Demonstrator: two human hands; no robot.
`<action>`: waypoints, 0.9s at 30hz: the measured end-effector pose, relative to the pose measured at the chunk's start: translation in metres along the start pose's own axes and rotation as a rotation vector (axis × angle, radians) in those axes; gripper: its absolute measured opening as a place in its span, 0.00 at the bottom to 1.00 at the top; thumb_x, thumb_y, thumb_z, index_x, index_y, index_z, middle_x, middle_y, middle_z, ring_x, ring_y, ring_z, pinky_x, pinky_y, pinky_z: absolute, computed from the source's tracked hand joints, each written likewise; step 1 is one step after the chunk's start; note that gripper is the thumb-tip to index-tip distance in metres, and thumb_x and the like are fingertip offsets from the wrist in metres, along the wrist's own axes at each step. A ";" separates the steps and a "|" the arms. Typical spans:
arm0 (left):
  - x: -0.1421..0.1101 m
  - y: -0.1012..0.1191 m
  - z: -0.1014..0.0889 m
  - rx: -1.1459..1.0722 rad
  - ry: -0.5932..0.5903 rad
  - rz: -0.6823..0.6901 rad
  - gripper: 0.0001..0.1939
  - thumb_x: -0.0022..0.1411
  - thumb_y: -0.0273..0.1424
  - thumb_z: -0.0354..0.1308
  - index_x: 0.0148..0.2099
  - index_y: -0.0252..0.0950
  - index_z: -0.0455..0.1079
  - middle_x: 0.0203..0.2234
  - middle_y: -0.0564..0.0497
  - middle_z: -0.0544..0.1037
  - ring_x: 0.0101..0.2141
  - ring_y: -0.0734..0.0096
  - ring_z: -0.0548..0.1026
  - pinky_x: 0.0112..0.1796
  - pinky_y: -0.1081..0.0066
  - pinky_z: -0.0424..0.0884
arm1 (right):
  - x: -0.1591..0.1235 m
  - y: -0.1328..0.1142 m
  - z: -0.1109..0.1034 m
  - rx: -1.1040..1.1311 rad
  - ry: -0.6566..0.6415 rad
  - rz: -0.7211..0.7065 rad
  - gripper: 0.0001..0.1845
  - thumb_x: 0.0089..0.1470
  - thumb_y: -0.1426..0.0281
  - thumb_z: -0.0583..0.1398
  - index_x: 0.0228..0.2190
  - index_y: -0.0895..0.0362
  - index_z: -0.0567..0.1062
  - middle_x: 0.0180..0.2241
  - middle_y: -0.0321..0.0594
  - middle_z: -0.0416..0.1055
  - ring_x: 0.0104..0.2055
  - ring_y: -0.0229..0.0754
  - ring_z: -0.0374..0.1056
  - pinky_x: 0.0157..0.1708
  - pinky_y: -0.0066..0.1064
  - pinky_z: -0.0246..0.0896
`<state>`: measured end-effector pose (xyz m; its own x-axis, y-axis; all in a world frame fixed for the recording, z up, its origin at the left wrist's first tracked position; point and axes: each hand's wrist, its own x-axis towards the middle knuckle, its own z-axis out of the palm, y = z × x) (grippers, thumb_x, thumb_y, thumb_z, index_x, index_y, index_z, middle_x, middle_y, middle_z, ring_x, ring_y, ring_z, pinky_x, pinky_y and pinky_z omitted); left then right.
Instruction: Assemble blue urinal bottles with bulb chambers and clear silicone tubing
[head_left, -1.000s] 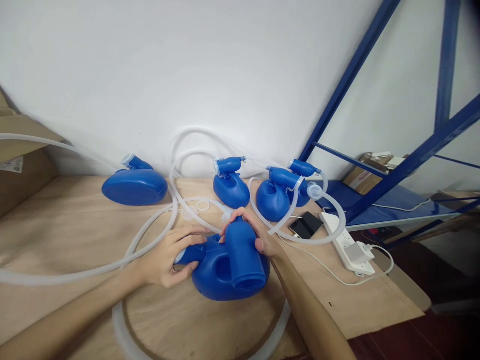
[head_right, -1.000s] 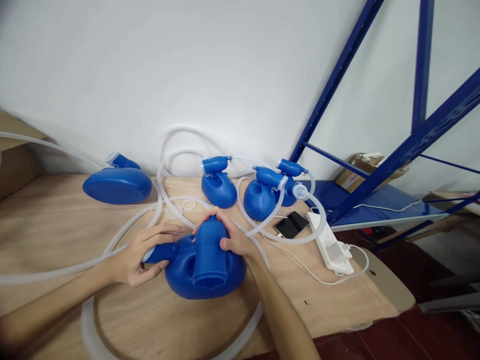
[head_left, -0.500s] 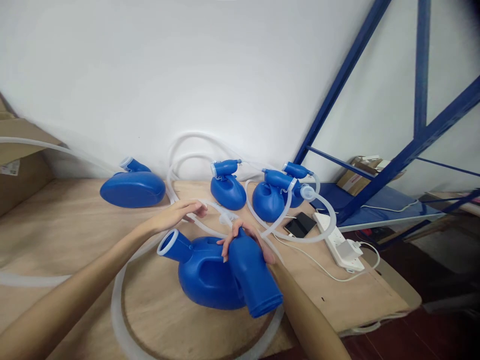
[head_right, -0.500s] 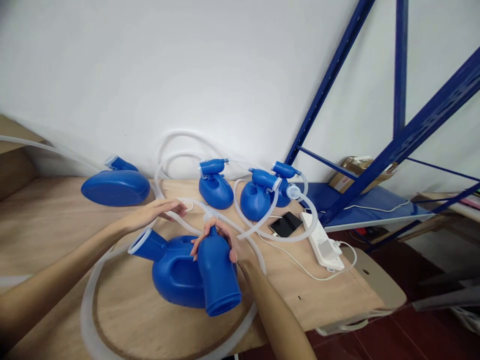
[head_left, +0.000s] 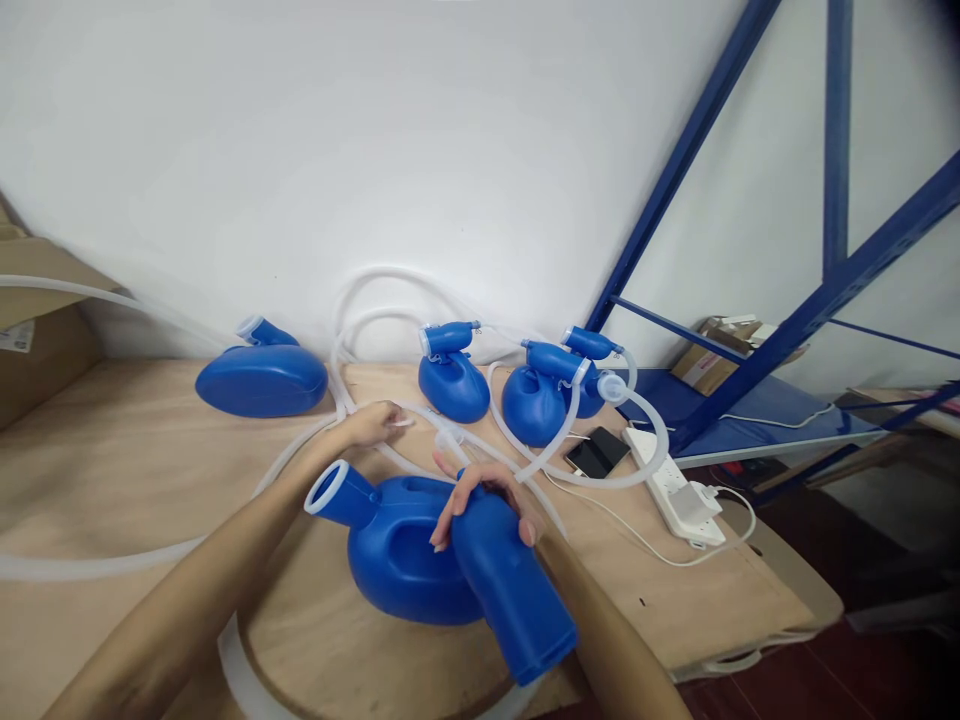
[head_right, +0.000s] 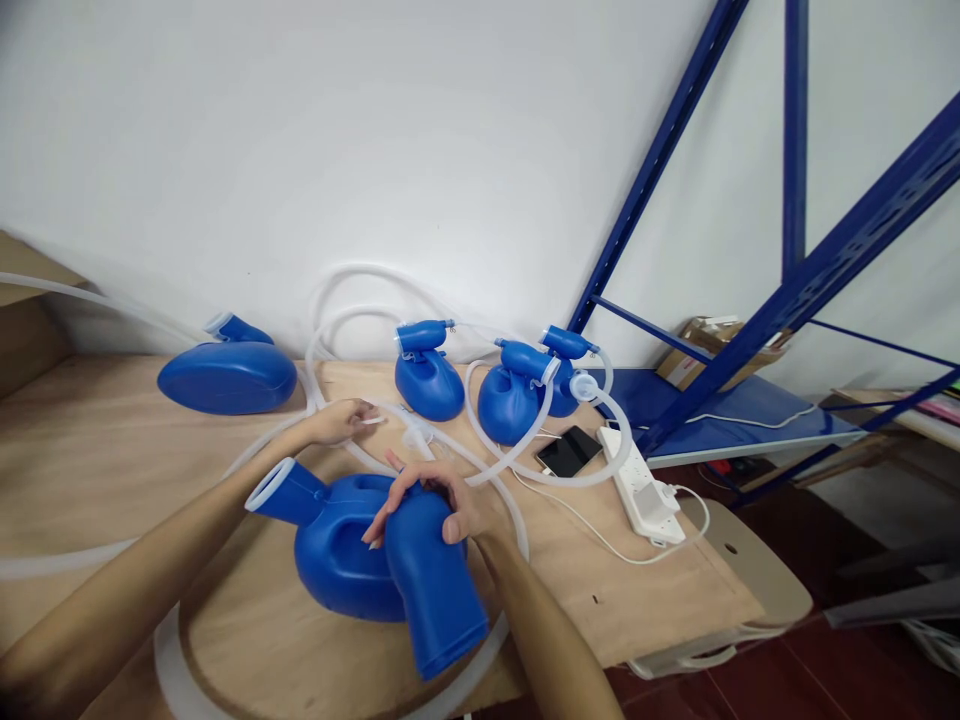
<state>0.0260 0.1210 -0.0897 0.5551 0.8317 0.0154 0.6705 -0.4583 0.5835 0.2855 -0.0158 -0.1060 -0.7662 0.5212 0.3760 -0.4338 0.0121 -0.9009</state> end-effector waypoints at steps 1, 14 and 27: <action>-0.004 0.001 -0.007 -0.093 0.008 0.006 0.23 0.65 0.51 0.64 0.39 0.33 0.76 0.45 0.42 0.82 0.52 0.51 0.78 0.53 0.55 0.75 | 0.000 -0.001 0.000 0.012 0.016 -0.002 0.42 0.36 0.33 0.70 0.37 0.55 0.73 0.36 0.53 0.84 0.35 0.54 0.81 0.42 0.45 0.74; -0.055 0.049 -0.068 -1.092 0.105 0.063 0.29 0.51 0.56 0.73 0.39 0.33 0.81 0.56 0.33 0.80 0.55 0.44 0.78 0.57 0.48 0.73 | 0.043 -0.074 -0.001 -0.156 -0.439 0.446 0.33 0.52 0.37 0.65 0.35 0.55 0.79 0.46 0.57 0.83 0.54 0.58 0.79 0.71 0.53 0.45; -0.111 0.114 -0.098 -0.911 0.416 0.447 0.32 0.48 0.48 0.79 0.51 0.39 0.77 0.38 0.46 0.81 0.41 0.56 0.83 0.39 0.63 0.82 | 0.083 -0.103 0.049 -0.087 0.587 -0.022 0.25 0.57 0.43 0.65 0.33 0.52 0.73 0.34 0.42 0.84 0.35 0.49 0.81 0.36 0.40 0.76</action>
<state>-0.0073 0.0074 0.0541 0.3329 0.7675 0.5479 -0.2607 -0.4835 0.8356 0.2437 -0.0155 0.0290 -0.3561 0.9046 0.2341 -0.3871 0.0852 -0.9181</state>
